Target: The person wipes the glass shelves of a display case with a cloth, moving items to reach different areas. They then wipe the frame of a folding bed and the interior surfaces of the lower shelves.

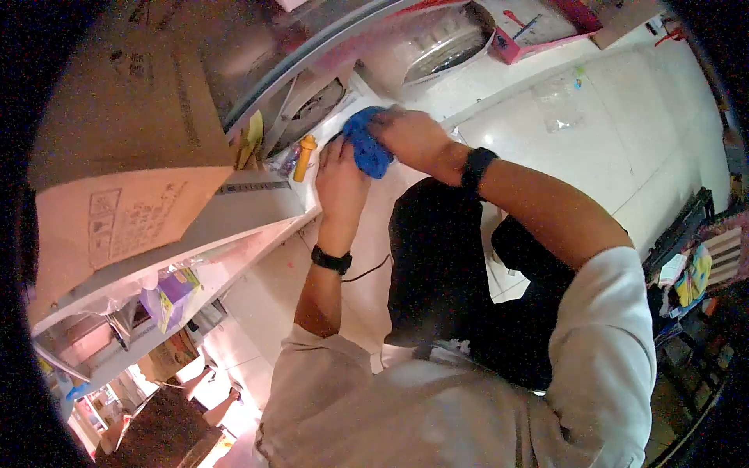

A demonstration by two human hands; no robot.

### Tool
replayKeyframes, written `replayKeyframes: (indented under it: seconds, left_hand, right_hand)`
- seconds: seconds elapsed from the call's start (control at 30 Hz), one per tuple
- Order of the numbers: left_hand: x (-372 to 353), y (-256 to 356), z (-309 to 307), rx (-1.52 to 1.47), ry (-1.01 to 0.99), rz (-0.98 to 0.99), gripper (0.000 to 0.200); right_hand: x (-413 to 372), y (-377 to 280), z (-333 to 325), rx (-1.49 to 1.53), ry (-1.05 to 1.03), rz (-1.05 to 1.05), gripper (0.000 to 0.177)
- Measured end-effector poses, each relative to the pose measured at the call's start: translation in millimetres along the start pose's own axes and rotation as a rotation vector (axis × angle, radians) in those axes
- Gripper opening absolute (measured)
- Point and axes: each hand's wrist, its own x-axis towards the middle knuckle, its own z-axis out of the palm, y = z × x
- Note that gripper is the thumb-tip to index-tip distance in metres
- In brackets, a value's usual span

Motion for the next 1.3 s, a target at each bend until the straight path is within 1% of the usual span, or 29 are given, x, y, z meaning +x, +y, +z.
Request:
replayKeyframes:
  seconds: [0.07, 0.1, 0.2, 0.23, 0.27, 0.33, 0.43, 0.53, 0.57, 0.67, 0.77, 0.83, 0.93, 0.97, 1.0, 1.07, 1.13, 1.17, 1.27, 1.3]
  left_hand:
    - [-2.8, 4.6, 0.0, -0.044, -0.005, 0.042, 0.041]
    - [-9.0, 1.4, 1.1, -0.054, -0.012, 0.068, 0.043]
    - [-35.4, -2.7, -8.4, -0.088, -0.072, 0.031, 0.044]
    - [-45.3, -6.0, -14.0, -0.083, -0.078, 0.007, 0.045]
    - [-55.5, -11.9, -20.0, -0.077, -0.083, -0.015, 0.046]
    - [-66.1, -22.3, -26.3, -0.040, -0.072, -0.050, 0.045]
    - [-66.0, -34.9, -26.1, 0.043, -0.046, -0.078, 0.040]
    - [-47.7, -30.1, -15.6, 0.073, 0.019, -0.068, 0.037]
    - [-38.1, -28.8, -11.5, 0.061, 0.028, -0.051, 0.037]
    - [-5.8, -19.2, -1.5, 0.015, 0.050, -0.020, 0.036]
    - [10.5, -2.9, 9.1, -0.054, 0.062, 0.017, 0.036]
    - [7.1, -2.2, 12.8, -0.078, 0.075, 0.058, 0.038]
    - [-22.0, -2.0, -2.6, -0.077, 0.018, 0.058, 0.042]
    - [-34.0, -5.4, -7.7, -0.086, -0.039, 0.030, 0.047]
    - [-45.5, -8.8, -15.4, -0.069, -0.071, -0.022, 0.046]
    - [-59.9, -17.2, -30.0, -0.033, -0.136, -0.109, 0.045]
    - [-64.9, -33.1, -28.6, -0.002, -0.104, -0.111, 0.045]
    - [-64.6, -39.9, -25.9, 0.010, -0.090, -0.110, 0.044]
    - [-48.2, -40.1, -15.1, 0.120, -0.050, -0.077, 0.043]
    - [-39.9, -38.0, -12.8, 0.143, -0.032, -0.061, 0.043]
  right_hand:
    - [-13.1, -1.0, -9.9, -0.039, -0.091, 0.030, 0.035]
    - [-17.5, -2.8, -13.4, -0.085, -0.138, 0.000, 0.037]
    - [-20.5, -17.1, -15.1, -0.051, -0.210, -0.095, 0.046]
    - [-18.0, -22.1, -9.2, -0.033, -0.223, -0.141, 0.044]
    - [-15.2, -28.6, -2.4, -0.027, -0.149, -0.203, 0.043]
    - [-0.2, -43.6, 6.3, 0.033, -0.190, -0.236, 0.040]
    - [21.1, -48.9, 14.6, 0.079, -0.186, -0.227, 0.041]
    - [26.8, -27.6, 20.3, 0.148, -0.020, -0.216, 0.043]
    - [27.8, -20.8, 19.3, 0.156, -0.037, -0.186, 0.044]
    - [18.9, -9.3, 8.1, 0.027, 0.010, -0.040, 0.045]
    - [4.1, -0.3, -5.0, -0.015, -0.118, 0.117, 0.047]
    - [-1.5, -2.5, -15.2, -0.061, -0.236, 0.167, 0.047]
    - [-7.6, -12.2, -13.3, -0.098, -0.334, 0.032, 0.046]
    - [-12.2, -15.2, -3.4, -0.071, -0.247, -0.070, 0.046]
    - [-10.2, -25.8, -2.9, -0.122, -0.268, -0.133, 0.043]
    - [-1.9, -42.4, 10.8, 0.009, -0.224, -0.157, 0.036]
    - [12.1, -55.8, 17.3, 0.021, -0.171, -0.194, 0.030]
    - [16.1, -55.6, 28.4, 0.026, -0.096, -0.185, 0.028]
    - [29.3, -42.6, 17.2, 0.041, -0.223, -0.123, 0.029]
    - [30.8, -37.8, 17.3, 0.021, -0.143, -0.103, 0.031]
